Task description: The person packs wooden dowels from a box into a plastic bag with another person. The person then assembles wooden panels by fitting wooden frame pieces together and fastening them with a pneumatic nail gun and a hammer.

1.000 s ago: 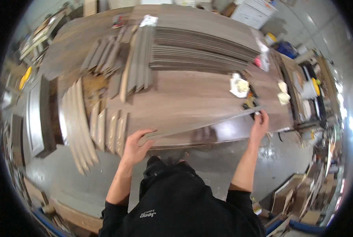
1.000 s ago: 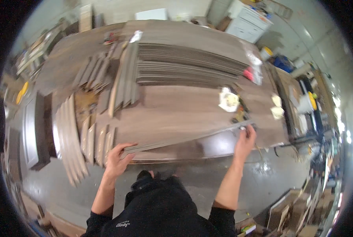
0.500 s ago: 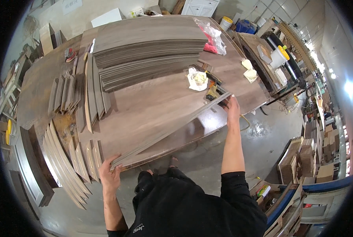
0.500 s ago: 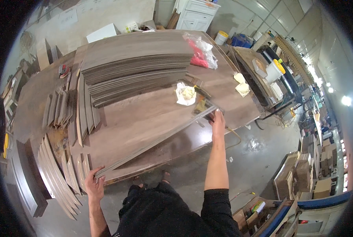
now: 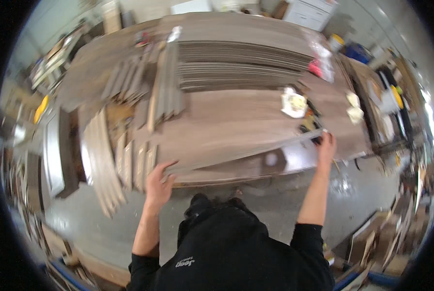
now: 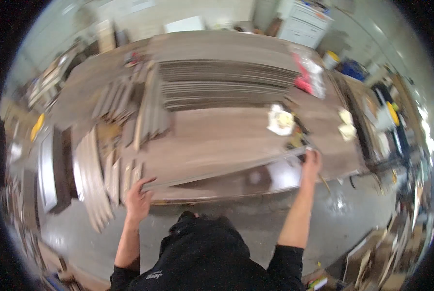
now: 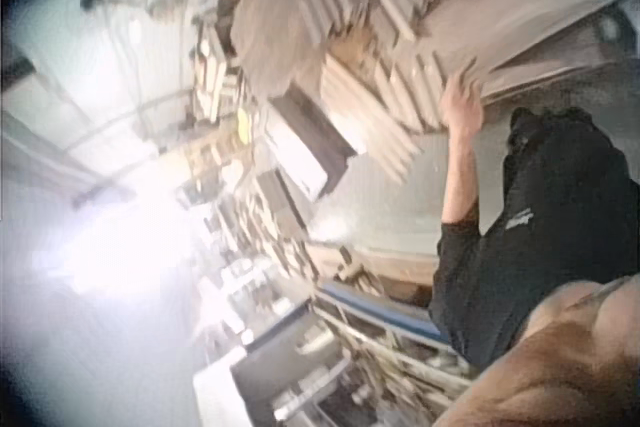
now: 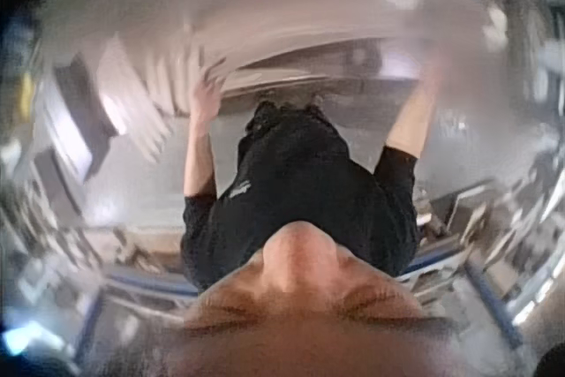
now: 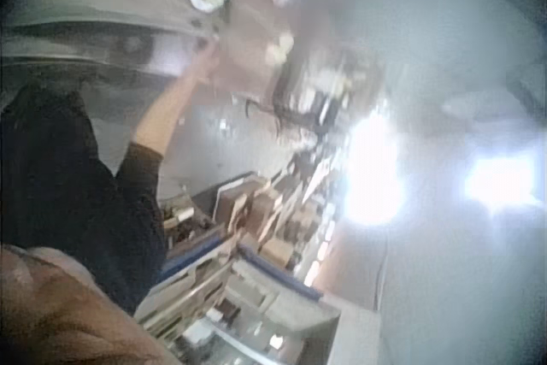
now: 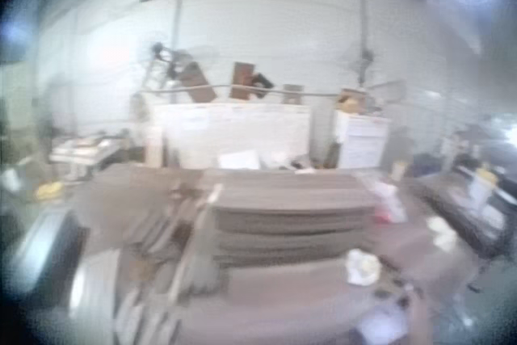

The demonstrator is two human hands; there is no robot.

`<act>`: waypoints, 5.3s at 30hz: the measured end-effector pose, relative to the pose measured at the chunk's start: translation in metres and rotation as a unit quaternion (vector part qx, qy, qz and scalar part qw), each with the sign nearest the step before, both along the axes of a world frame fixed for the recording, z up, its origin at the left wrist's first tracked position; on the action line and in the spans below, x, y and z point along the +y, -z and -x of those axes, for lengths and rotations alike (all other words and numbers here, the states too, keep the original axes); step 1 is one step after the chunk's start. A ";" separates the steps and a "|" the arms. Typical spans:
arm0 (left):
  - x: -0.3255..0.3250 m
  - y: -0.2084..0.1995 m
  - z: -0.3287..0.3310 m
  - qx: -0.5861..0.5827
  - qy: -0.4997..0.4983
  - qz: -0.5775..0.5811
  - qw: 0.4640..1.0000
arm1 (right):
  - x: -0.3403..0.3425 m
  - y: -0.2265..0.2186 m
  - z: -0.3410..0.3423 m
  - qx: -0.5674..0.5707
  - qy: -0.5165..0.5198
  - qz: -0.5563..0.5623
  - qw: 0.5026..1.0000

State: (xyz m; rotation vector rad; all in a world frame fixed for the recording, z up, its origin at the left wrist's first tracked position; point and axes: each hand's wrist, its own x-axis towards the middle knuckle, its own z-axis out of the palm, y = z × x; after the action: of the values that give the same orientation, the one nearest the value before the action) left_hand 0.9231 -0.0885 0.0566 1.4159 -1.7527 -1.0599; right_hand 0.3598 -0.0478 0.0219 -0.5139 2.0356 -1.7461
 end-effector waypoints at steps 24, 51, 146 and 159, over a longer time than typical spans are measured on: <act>-0.022 0.024 0.009 0.158 -0.076 0.061 0.983 | -0.015 -0.022 0.005 -0.018 -0.019 -0.067 0.997; -0.086 0.123 0.050 -0.216 -0.169 0.024 0.961 | 0.004 0.153 0.023 0.284 -0.217 -0.268 0.895; -0.126 -0.018 0.034 -0.034 -0.181 0.066 0.981 | -0.032 -0.033 -0.010 0.151 -0.064 -0.157 0.974; -0.116 -0.027 0.256 -0.187 0.153 0.431 0.870 | -0.012 0.048 0.052 0.098 -0.087 -0.077 0.988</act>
State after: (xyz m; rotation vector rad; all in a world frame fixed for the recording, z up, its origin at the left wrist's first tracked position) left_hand 0.6673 -0.2040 0.0835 0.7971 -2.3495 -0.0309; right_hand 0.3074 -0.0602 -0.0263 -0.8141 2.1630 -1.4726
